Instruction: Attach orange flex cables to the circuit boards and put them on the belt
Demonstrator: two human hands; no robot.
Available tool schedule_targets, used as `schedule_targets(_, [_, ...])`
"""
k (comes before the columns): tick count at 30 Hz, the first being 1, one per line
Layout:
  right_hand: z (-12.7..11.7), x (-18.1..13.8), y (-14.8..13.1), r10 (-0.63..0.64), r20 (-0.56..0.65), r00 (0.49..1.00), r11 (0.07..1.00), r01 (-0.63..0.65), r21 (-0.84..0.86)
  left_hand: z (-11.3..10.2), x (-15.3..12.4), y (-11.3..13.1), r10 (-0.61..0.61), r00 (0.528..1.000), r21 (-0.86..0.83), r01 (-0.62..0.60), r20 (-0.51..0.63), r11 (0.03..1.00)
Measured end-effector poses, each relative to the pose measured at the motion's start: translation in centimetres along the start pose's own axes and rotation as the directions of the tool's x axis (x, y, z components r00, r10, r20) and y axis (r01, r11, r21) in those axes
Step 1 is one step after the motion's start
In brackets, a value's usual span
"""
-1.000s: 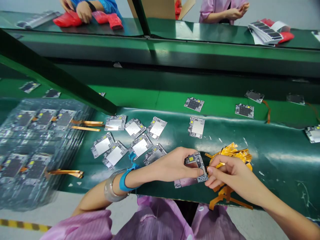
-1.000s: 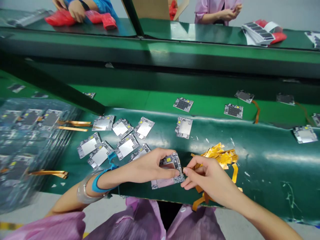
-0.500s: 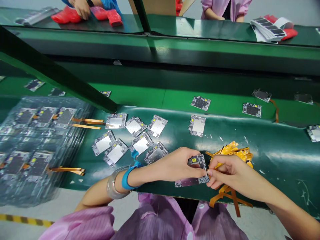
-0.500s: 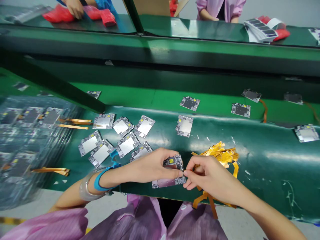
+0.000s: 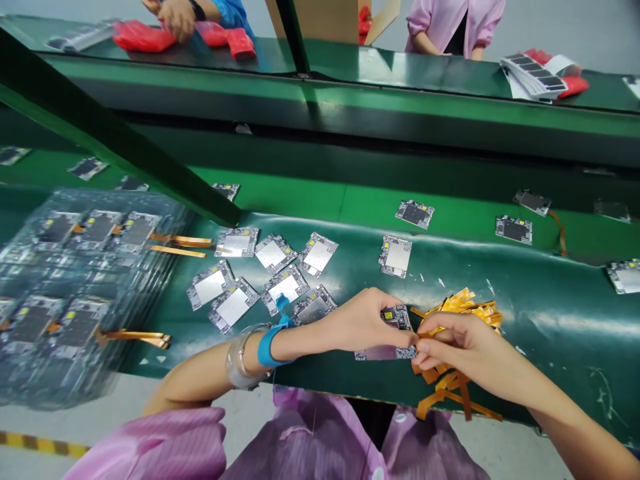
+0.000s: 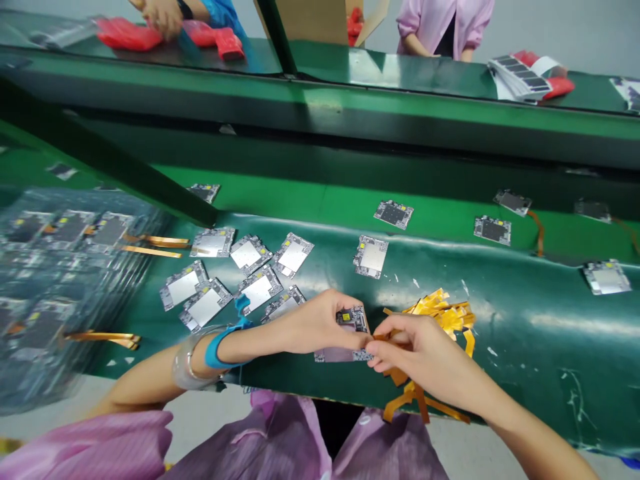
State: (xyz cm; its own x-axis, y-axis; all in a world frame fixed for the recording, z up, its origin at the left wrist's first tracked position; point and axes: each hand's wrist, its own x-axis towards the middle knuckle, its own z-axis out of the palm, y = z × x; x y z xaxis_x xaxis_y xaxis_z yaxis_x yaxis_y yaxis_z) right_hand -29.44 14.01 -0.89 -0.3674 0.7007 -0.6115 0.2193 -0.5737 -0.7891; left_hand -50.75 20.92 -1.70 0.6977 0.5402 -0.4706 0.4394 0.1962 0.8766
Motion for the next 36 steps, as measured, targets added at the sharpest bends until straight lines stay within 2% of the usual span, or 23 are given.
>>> schedule_targets(3, [0.1,0.5,-0.4,-0.059,-0.038,0.998,0.998,0.060,0.018,-0.3,-0.2,0.5,0.074,0.997,-0.035,-0.075,-0.020,0.997])
schedule_targets(5, [0.4,1.4,-0.9,-0.094,-0.056,0.994,0.993,0.098,0.069,-0.8,-0.6,0.5,0.116,0.988,-0.050,-0.122,-0.103,0.991])
schedule_targets(7, [0.3,2.9,-1.9,-0.135,-0.089,0.987,0.984,0.144,0.104,-1.5,-1.2,0.0,0.126,0.964,-0.081,-0.148,-0.235,0.986])
schedule_targets(9, [-0.3,5.1,-3.5,-0.204,-0.155,0.967,0.972,0.219,0.089,-2.3,-1.7,-1.0,0.127,0.899,-0.121,-0.194,-0.420,0.974])
schedule_targets(11, [-1.8,8.1,-6.0,-0.290,-0.228,0.930,0.951,0.306,0.039,-3.1,-2.0,-2.3,0.137,0.792,-0.139,-0.269,-0.595,0.953])
schedule_targets(12, [-2.7,9.8,-7.3,-0.322,-0.254,0.912,0.942,0.335,0.009,-3.4,-2.2,-2.9,0.139,0.749,-0.147,-0.303,-0.647,0.942])
schedule_targets(13, [-3.7,11.7,-8.7,-0.348,-0.275,0.896,0.935,0.355,-0.025,-3.7,-2.4,-3.5,0.139,0.728,-0.160,-0.326,-0.671,0.932])
schedule_targets(14, [-4.7,13.5,-10.0,-0.370,-0.297,0.881,0.928,0.367,-0.067,-3.8,-2.5,-3.9,0.138,0.723,-0.173,-0.338,-0.677,0.925])
schedule_targets(16, [-6.7,16.8,-11.7,-0.403,-0.355,0.843,0.915,0.367,-0.167,-3.8,-2.9,-4.5,0.124,0.745,-0.197,-0.327,-0.656,0.924])
schedule_targets(19, [-10.0,19.1,-11.1,-0.445,-0.507,0.739,0.891,0.305,-0.337,-3.6,-3.5,-5.1,0.096,0.776,-0.217,-0.290,-0.624,0.932])
schedule_targets(22, [-13.3,18.1,-7.3,-0.468,-0.602,0.647,0.863,0.190,-0.467,-3.6,-3.6,-5.6,0.083,0.801,-0.217,-0.259,-0.593,0.941])
schedule_targets(26, [-16.2,15.9,-2.7,-0.457,-0.646,0.612,0.840,0.057,-0.540,-3.8,-2.3,-6.0,0.118,0.846,-0.177,-0.241,-0.520,0.954])
schedule_targets(28, [-17.2,15.8,-1.9,-0.444,-0.662,0.604,0.839,0.022,-0.543,-3.7,-1.2,-5.5,0.153,0.868,-0.131,-0.240,-0.472,0.962])
schedule_targets(31, [-18.3,16.1,-2.5,-0.431,-0.690,0.581,0.854,0.017,-0.519,-3.1,0.4,-4.2,0.202,0.891,-0.031,-0.234,-0.406,0.972])
schedule_targets(33, [-18.7,15.8,-3.3,-0.443,-0.700,0.561,0.864,0.059,-0.499,-2.7,1.3,-3.0,0.269,0.880,0.072,-0.262,-0.392,0.962])
schedule_targets(34, [-18.6,15.3,-3.7,-0.456,-0.701,0.548,0.866,0.092,-0.492,-2.6,1.7,-2.4,0.330,0.855,0.150,-0.294,-0.399,0.944])
schedule_targets(36, [-17.5,13.5,-4.3,-0.497,-0.693,0.523,0.857,0.171,-0.486,-2.4,2.3,-1.1,0.499,0.762,0.360,-0.367,-0.412,0.858])
